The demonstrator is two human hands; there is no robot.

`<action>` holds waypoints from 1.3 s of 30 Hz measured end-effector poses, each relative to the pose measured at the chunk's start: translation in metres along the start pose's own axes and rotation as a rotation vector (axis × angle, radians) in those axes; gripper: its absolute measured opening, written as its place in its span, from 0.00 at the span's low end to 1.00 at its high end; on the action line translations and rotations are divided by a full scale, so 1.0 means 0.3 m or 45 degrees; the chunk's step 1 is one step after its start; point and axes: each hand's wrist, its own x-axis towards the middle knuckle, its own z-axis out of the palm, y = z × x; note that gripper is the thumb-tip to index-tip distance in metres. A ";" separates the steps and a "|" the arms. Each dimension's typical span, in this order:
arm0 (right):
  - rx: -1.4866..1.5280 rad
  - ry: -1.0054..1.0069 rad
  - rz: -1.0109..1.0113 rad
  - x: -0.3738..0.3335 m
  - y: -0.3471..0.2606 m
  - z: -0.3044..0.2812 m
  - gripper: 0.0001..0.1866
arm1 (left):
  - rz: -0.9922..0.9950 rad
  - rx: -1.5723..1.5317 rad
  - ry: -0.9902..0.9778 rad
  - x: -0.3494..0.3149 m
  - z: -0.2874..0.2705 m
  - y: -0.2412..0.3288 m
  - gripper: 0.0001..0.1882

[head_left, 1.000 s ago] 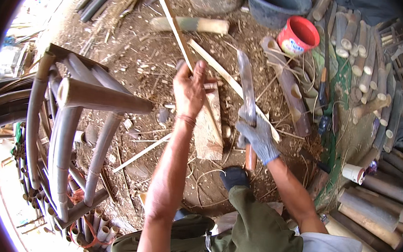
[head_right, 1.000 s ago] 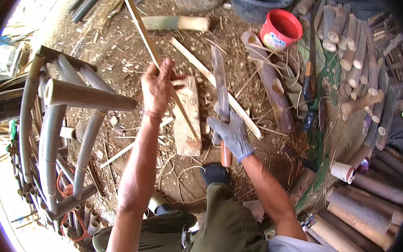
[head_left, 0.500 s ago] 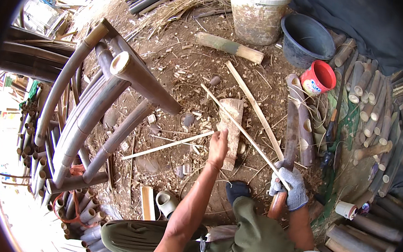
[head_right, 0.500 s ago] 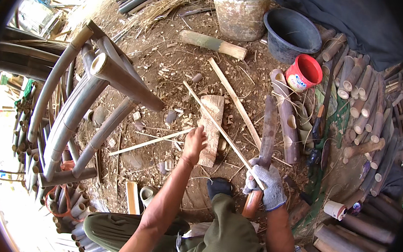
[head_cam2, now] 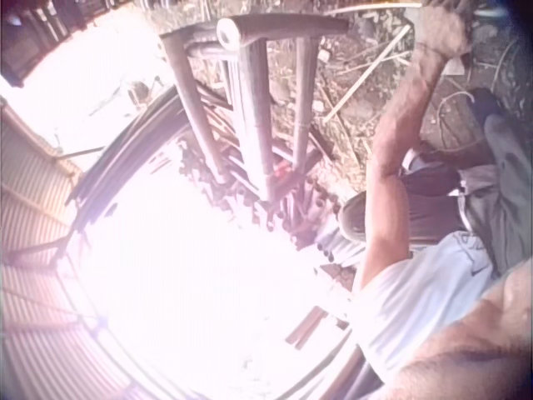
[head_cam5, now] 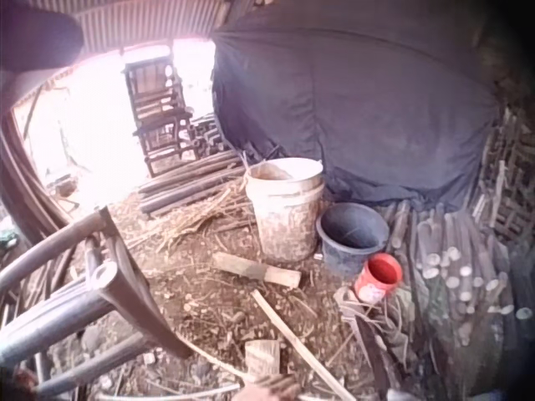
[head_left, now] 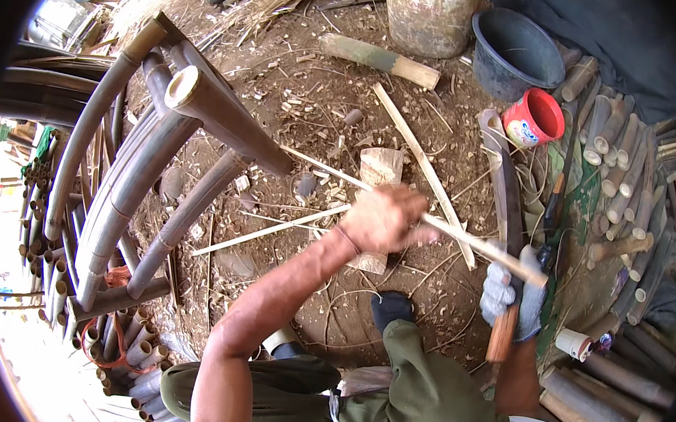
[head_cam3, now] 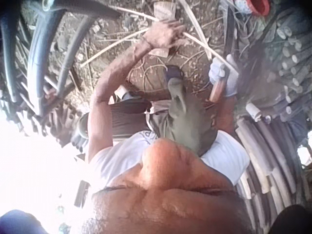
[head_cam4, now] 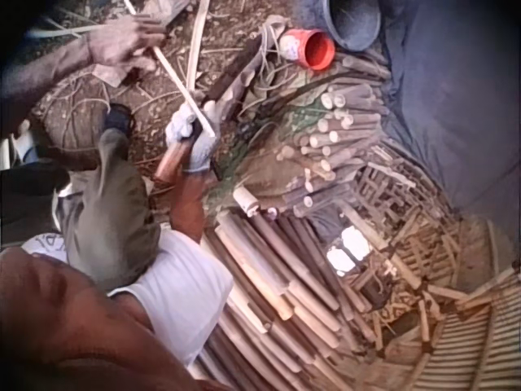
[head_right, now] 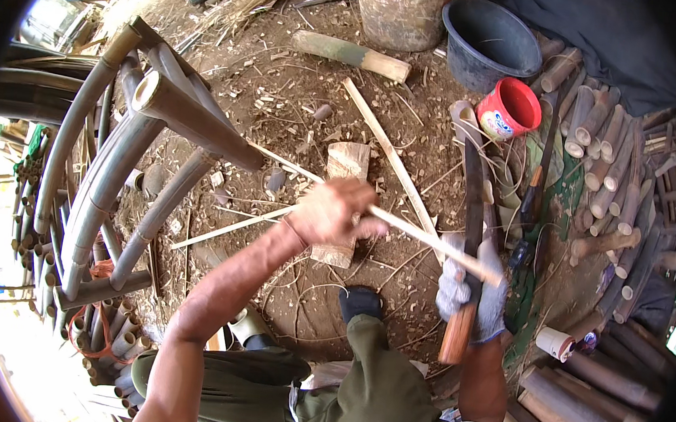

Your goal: The person shaves a bamboo rod using a knife, tapers the end, and fits the rod into a bamboo frame.

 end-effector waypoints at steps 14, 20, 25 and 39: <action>-2.610 0.338 -0.474 0.301 0.174 -0.197 0.15 | -0.410 -1.000 1.424 -0.054 -0.318 0.059 0.28; -2.766 0.203 -0.434 0.400 0.205 -0.188 0.14 | -0.437 -1.016 1.444 -0.096 -0.230 0.061 0.31; -2.847 0.148 -0.399 0.472 0.210 -0.143 0.14 | -0.522 -0.980 1.471 -0.080 -0.229 0.073 0.32; -2.501 -0.190 -0.874 0.516 0.184 -0.072 0.11 | -0.527 -0.955 1.543 -0.076 -0.219 0.079 0.31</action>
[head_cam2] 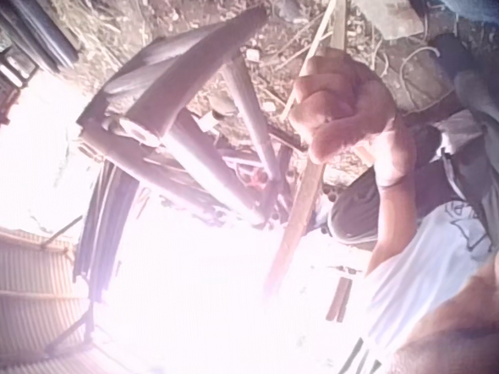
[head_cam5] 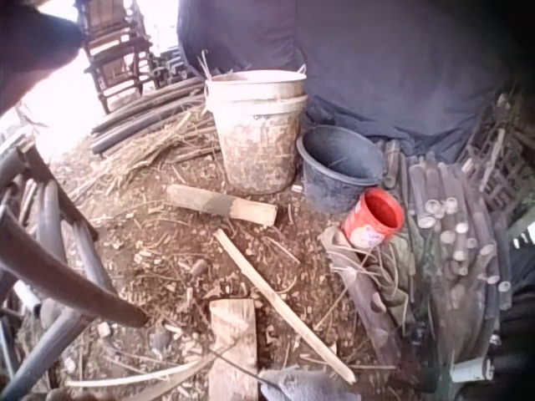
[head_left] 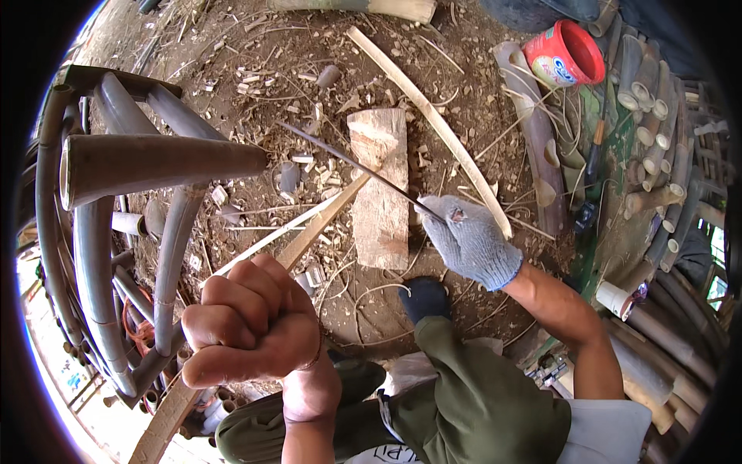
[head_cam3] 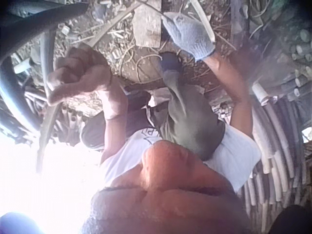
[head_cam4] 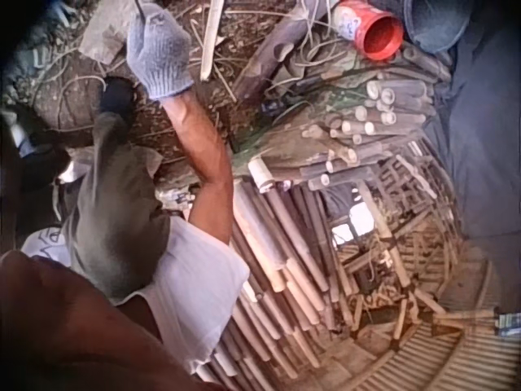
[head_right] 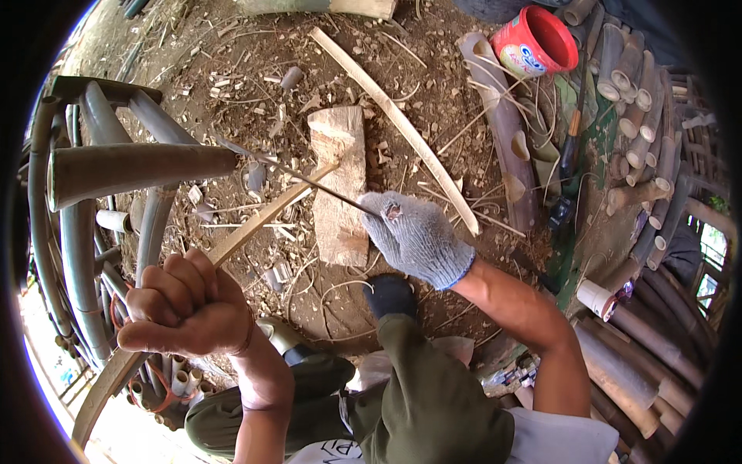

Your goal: The person shaves a bamboo rod using a knife, tapers the end, and fits the rod into a bamboo frame.

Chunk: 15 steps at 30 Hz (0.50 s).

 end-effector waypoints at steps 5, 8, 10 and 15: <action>-0.582 -0.644 0.415 -0.010 0.185 0.038 0.22 | -0.032 -0.008 -0.032 0.012 -0.004 -0.002 0.31; -0.267 -0.448 0.404 0.032 0.081 0.012 0.18 | -0.039 0.014 0.055 0.000 -0.021 0.009 0.31; 0.036 -0.081 0.108 0.037 0.011 -0.017 0.13 | 0.007 0.029 0.051 0.016 0.000 0.001 0.31; 0.010 0.229 0.389 -0.044 0.031 -0.085 0.17 | -0.205 0.612 -0.430 0.034 0.024 -0.221 0.23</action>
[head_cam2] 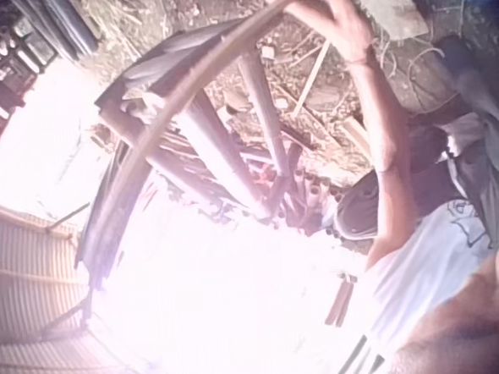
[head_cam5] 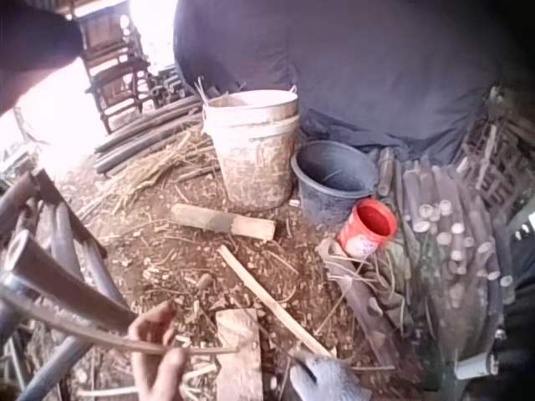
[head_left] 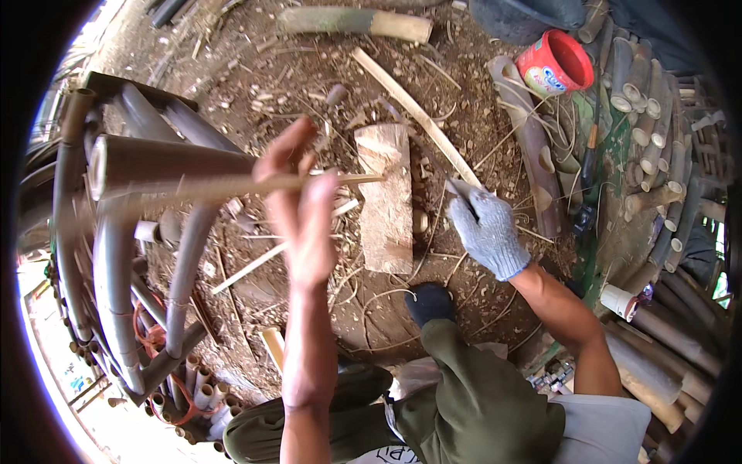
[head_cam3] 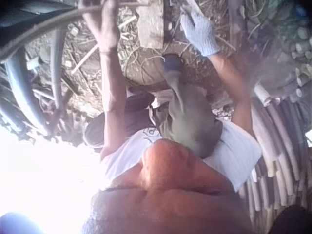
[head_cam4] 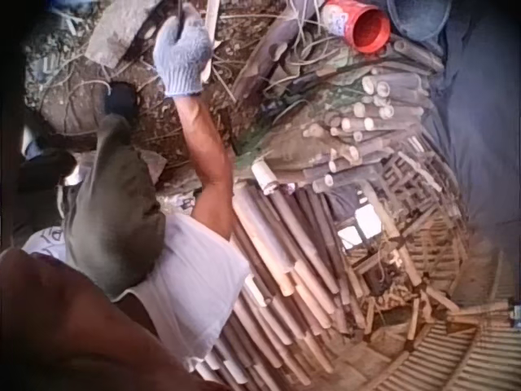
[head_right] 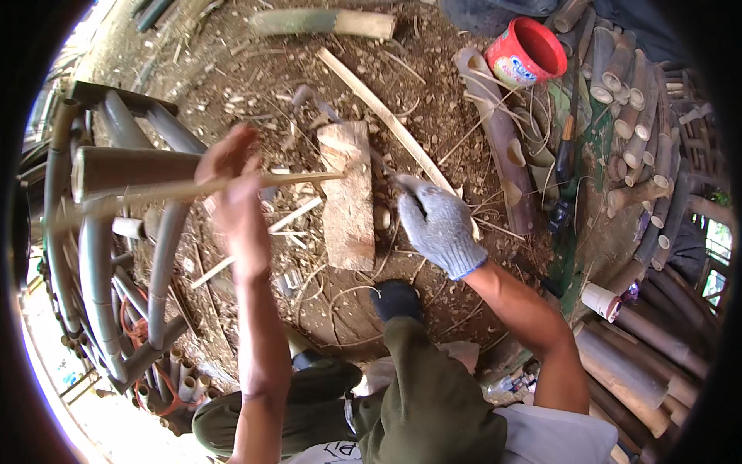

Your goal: The person shaves a bamboo rod using a knife, tapers the end, and fits the rod into a bamboo frame.

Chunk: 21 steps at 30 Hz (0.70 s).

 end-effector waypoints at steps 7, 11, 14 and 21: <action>0.194 0.213 0.415 -0.099 -0.040 -0.072 0.19 | -0.432 0.129 -0.342 -0.012 -0.020 -0.124 0.14; 0.030 0.259 0.118 -0.120 -0.180 -0.149 0.27 | -0.775 -0.095 -0.215 -0.169 -0.116 0.180 0.18; -0.024 0.196 -0.408 -0.117 -0.263 -0.126 0.28 | -0.893 -0.107 -0.230 -0.345 -0.201 0.321 0.16; -0.280 -0.356 -0.537 -0.250 -0.503 -0.059 0.20 | -0.785 -0.033 0.001 -0.587 -0.322 0.417 0.16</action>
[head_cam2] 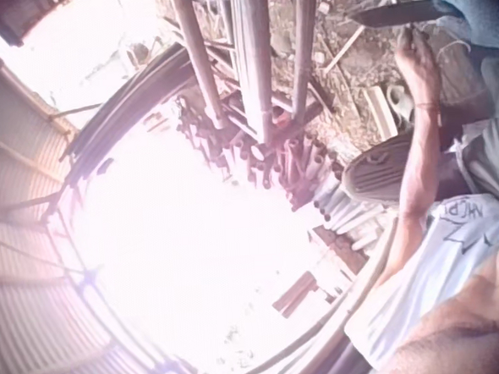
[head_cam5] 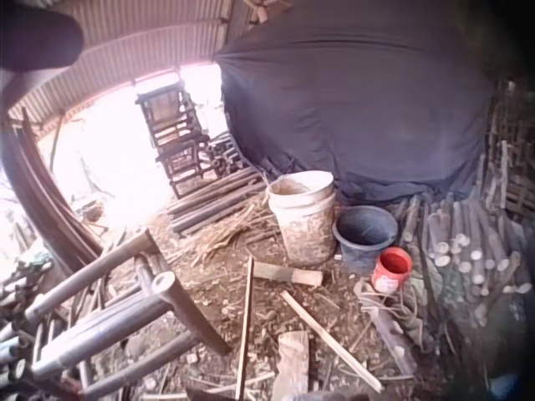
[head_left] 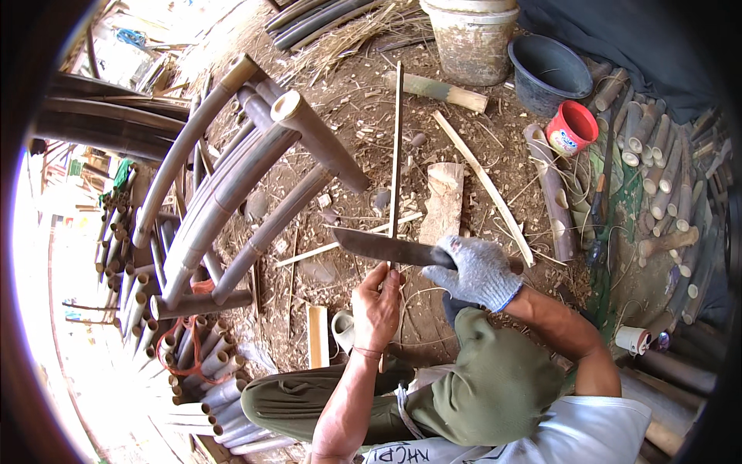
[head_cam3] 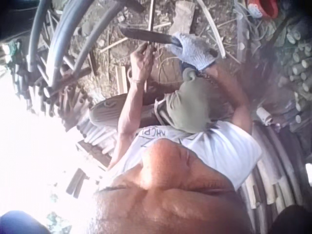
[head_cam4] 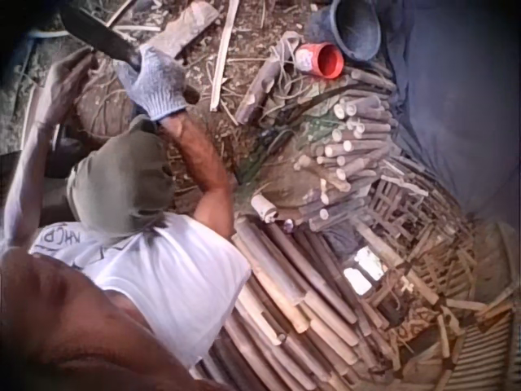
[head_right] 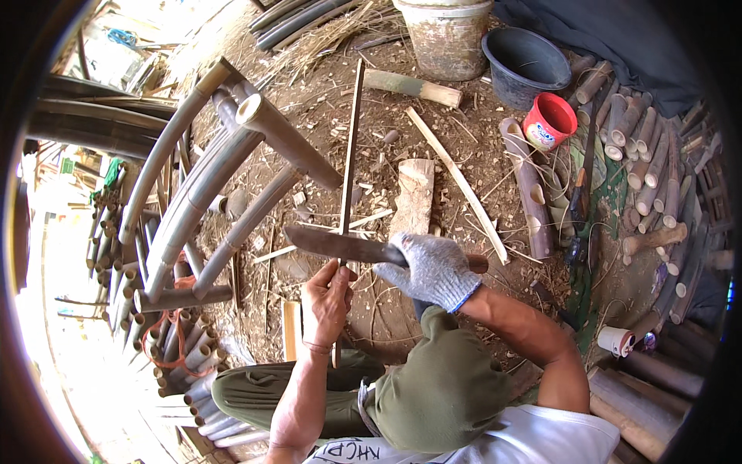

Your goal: The person shaves a bamboo rod using a knife, tapers the end, and fits the rod into a bamboo frame.

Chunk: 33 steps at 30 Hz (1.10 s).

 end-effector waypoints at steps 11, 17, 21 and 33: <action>0.049 0.132 0.262 0.068 0.062 -0.025 0.25 | -0.077 0.217 -0.043 -0.261 -0.064 0.016 0.15; -0.112 0.244 0.227 0.157 0.214 -0.210 0.25 | 0.022 0.296 -0.072 -0.492 -0.177 -0.010 0.14; -0.186 0.250 0.158 0.201 0.210 -0.245 0.25 | 0.017 0.227 -0.033 -0.560 -0.212 -0.011 0.15; 0.285 0.579 0.460 0.379 0.275 -0.390 0.36 | 0.235 0.317 0.078 -0.622 -0.332 -0.024 0.15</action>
